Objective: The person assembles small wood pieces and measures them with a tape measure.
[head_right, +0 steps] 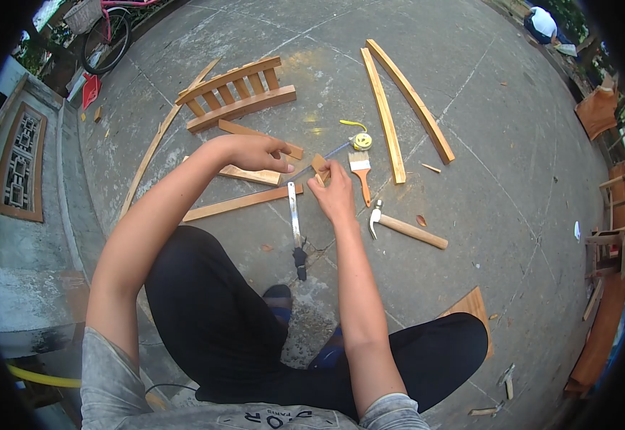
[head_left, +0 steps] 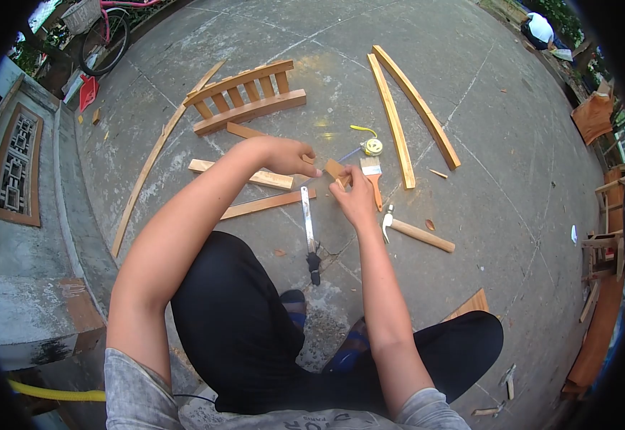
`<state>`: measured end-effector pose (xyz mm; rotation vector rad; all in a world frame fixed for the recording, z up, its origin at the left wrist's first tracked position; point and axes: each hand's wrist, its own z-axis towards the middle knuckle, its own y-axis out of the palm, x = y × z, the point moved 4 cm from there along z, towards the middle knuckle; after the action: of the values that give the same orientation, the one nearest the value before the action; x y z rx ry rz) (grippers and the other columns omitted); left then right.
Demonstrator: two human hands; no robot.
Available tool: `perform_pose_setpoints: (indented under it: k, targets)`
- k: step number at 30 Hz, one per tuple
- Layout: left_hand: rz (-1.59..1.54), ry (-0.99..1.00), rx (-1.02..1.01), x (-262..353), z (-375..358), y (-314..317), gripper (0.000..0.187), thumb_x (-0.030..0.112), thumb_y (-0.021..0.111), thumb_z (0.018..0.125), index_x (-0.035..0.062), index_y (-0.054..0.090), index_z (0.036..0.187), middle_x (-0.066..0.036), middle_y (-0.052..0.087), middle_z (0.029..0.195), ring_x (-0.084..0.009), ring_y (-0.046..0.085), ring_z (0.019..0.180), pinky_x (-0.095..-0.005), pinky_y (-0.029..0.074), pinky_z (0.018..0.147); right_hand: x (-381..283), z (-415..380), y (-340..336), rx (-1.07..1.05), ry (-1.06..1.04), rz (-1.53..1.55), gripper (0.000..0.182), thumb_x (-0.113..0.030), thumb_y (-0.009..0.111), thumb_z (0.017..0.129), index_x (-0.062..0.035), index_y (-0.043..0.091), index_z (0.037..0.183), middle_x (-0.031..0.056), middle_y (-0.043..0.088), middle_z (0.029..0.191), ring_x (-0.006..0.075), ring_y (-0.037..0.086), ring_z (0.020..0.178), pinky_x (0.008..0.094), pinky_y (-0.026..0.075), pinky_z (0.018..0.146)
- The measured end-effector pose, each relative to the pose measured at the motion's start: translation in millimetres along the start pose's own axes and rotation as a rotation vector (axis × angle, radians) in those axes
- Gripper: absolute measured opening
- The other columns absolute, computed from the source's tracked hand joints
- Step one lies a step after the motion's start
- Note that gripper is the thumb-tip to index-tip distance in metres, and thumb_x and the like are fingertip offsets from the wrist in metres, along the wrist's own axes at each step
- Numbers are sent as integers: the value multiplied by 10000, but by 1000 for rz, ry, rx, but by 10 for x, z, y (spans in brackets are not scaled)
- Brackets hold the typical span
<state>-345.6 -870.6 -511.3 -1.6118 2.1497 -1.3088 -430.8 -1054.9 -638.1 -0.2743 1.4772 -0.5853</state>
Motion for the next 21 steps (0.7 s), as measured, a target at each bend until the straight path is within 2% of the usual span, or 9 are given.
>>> perform_pose_setpoints:
  k: [1, 4, 7, 10, 13, 16, 21]
  targets:
    - [0, 0, -2, 1, -1, 11, 900, 693, 604, 941, 34, 479, 1541, -225, 607, 1437, -392, 559, 1361, -459, 438, 1133, 9, -7, -3, 15, -23, 9, 332, -169, 710, 836, -10, 623, 1115, 237, 676, 1304, 387, 665, 1179, 438, 511, 1021]
    - [-3, 3, 2, 7, 21, 15, 895, 690, 601, 944, 34, 480, 1540, -226, 606, 1438, -392, 558, 1363, -459, 438, 1134, 121, 15, 21, 89, -110, -10, 343, -109, 687, 836, -11, 618, 1157, 205, 675, 1255, 407, 644, 1175, 463, 515, 985]
    - [3, 12, 3, 14, 40, 6, 894, 690, 600, 944, 31, 483, 1537, -228, 605, 1438, -393, 557, 1363, -459, 439, 1135, 159, 25, -18, 53, -100, 19, 295, -60, 659, 862, -19, 635, 1153, 201, 697, 1278, 382, 674, 1169, 432, 518, 1012]
    - [13, 12, -6, 18, 47, 25, 897, 693, 601, 942, 27, 488, 1532, -229, 605, 1438, -395, 559, 1361, -459, 440, 1135, 50, -29, -91, 97, -102, -14, 289, -51, 653, 906, -32, 645, 1195, 209, 712, 1212, 381, 689, 1132, 433, 530, 975]
    - [9, 5, -6, 26, 46, 18, 894, 691, 600, 945, 22, 491, 1528, -231, 603, 1439, -396, 562, 1358, -460, 442, 1132, 139, -32, -31, 58, -115, -14, 294, -93, 676, 937, -35, 647, 1224, 209, 724, 1129, 380, 705, 1068, 436, 540, 925]
    - [4, 9, -8, 6, 85, 24, 887, 685, 599, 950, 18, 492, 1526, -236, 604, 1436, -395, 565, 1356, -462, 445, 1126, 106, -48, -4, 26, -40, -6, 239, -96, 674, 945, -23, 637, 1169, 193, 718, 1064, 388, 699, 1008, 470, 543, 865]
    - [22, 12, -5, 10, 82, 20, 875, 675, 601, 957, 15, 495, 1522, -240, 612, 1422, -396, 572, 1348, -464, 450, 1116, 182, -23, 25, 74, -101, -121, 235, -187, 733, 924, -29, 624, 1060, 177, 714, 1015, 384, 698, 937, 479, 536, 782]
